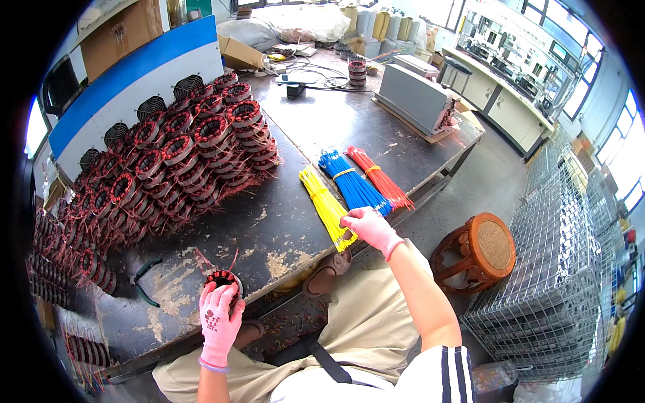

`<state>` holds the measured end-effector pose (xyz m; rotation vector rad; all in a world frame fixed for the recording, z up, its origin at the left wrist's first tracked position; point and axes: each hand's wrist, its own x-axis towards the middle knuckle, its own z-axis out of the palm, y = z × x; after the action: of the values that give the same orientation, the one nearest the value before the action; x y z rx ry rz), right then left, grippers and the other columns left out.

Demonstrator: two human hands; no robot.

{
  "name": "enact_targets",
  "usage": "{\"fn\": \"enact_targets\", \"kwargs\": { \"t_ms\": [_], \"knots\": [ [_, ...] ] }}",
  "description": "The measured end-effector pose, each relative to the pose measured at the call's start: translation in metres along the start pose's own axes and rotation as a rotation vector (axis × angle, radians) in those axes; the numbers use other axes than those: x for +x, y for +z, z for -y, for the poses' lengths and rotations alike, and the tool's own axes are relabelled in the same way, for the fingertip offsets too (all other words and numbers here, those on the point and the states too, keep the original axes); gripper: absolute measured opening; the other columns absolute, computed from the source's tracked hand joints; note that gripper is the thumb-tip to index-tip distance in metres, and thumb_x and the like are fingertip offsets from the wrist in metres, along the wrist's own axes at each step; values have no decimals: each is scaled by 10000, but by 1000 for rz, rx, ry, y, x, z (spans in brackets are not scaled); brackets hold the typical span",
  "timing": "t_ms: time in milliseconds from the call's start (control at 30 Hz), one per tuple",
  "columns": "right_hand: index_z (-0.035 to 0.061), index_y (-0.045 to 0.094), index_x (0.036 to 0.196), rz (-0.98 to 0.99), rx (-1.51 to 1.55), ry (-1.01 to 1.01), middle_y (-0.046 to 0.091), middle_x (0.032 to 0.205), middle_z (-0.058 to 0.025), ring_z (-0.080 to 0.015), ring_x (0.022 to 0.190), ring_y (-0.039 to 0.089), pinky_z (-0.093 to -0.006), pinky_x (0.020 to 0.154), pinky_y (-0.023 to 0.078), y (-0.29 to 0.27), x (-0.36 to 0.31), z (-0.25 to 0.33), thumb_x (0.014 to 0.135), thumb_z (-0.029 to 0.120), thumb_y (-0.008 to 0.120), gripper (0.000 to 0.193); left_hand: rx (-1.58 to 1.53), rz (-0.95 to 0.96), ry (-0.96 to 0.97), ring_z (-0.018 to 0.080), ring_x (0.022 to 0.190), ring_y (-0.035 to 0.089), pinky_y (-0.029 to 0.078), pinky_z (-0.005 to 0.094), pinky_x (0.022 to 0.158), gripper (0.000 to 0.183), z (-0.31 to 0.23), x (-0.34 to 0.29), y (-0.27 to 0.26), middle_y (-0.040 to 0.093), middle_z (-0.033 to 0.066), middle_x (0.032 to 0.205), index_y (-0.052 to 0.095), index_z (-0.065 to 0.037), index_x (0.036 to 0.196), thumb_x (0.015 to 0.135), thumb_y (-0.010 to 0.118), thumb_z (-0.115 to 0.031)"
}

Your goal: The person inserts colored wires into a motor stator and secures them by hand with zip ties. They then use pliers to tighten and cut the ends of the zip ties.

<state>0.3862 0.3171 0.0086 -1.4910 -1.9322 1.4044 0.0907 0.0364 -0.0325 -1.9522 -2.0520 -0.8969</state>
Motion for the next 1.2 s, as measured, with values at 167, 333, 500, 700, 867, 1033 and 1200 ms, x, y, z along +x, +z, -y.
{"fn": "enact_targets", "kwargs": {
  "t_ms": [167, 333, 500, 700, 867, 1033, 1200],
  "knots": [
    [103, 776, 993, -213, -616, -121, 755, 925, -115, -288, 863, 722, -430, 777, 548, 0, 0, 8, 941, 382, 631, 319, -2, -1, -4, 341, 1137, 594, 418, 495, 1098, 415, -1, 0, -1, 646, 76, 1159, 642, -116, 1180, 790, 783, -111],
    [98, 765, 971, -247, -852, -144, 751, 947, -131, -338, 910, 715, -447, 816, 554, 1, -1, 24, 937, 392, 632, 324, -28, 11, -19, 368, 1162, 585, 412, 505, 1099, 413, 0, -2, -1, 650, 89, 1166, 638, -110, 1184, 793, 772, -101],
    [70, 748, 1002, -129, -598, -128, 747, 951, -155, -337, 920, 713, -447, 832, 549, -13, -13, 15, 911, 367, 660, 323, -13, 10, -27, 373, 1151, 598, 412, 510, 1103, 408, 0, -1, 5, 655, 95, 1174, 640, -114, 1173, 797, 794, -150],
    [26, 749, 940, -219, -303, -100, 727, 763, -83, -171, 707, 695, -327, 696, 535, -25, -49, 6, 890, 274, 699, 258, 8, 0, -25, 365, 1111, 627, 456, 495, 1066, 352, 0, 2, 0, 685, 85, 1114, 650, -109, 1088, 779, 812, -158],
    [3, 729, 897, -490, -95, -133, 676, 667, -27, -66, 587, 591, -252, 563, 462, -17, -108, 16, 906, 145, 710, 143, -83, 132, 19, 339, 1088, 647, 467, 490, 1075, 290, 17, -7, -32, 700, 81, 1118, 641, -104, 1008, 766, 801, -105],
    [26, 729, 913, -436, 220, -349, 652, 684, 10, -24, 581, 540, -225, 508, 416, 44, -125, 43, 899, 95, 751, 74, -47, -116, 27, 373, 1191, 585, 430, 553, 1101, 536, -10, 20, -61, 614, 123, 1285, 610, -76, 1201, 740, 853, -202],
    [31, 727, 1014, 184, 117, -722, 697, 814, -111, -207, 702, 674, -325, 629, 521, 116, -136, 86, 900, 114, 759, 145, 297, -143, 441, 277, 1129, 613, 436, 559, 1076, 345, -49, 39, -72, 618, 3, 1168, 726, -207, 1053, 746, 839, -315]
  ]
}}
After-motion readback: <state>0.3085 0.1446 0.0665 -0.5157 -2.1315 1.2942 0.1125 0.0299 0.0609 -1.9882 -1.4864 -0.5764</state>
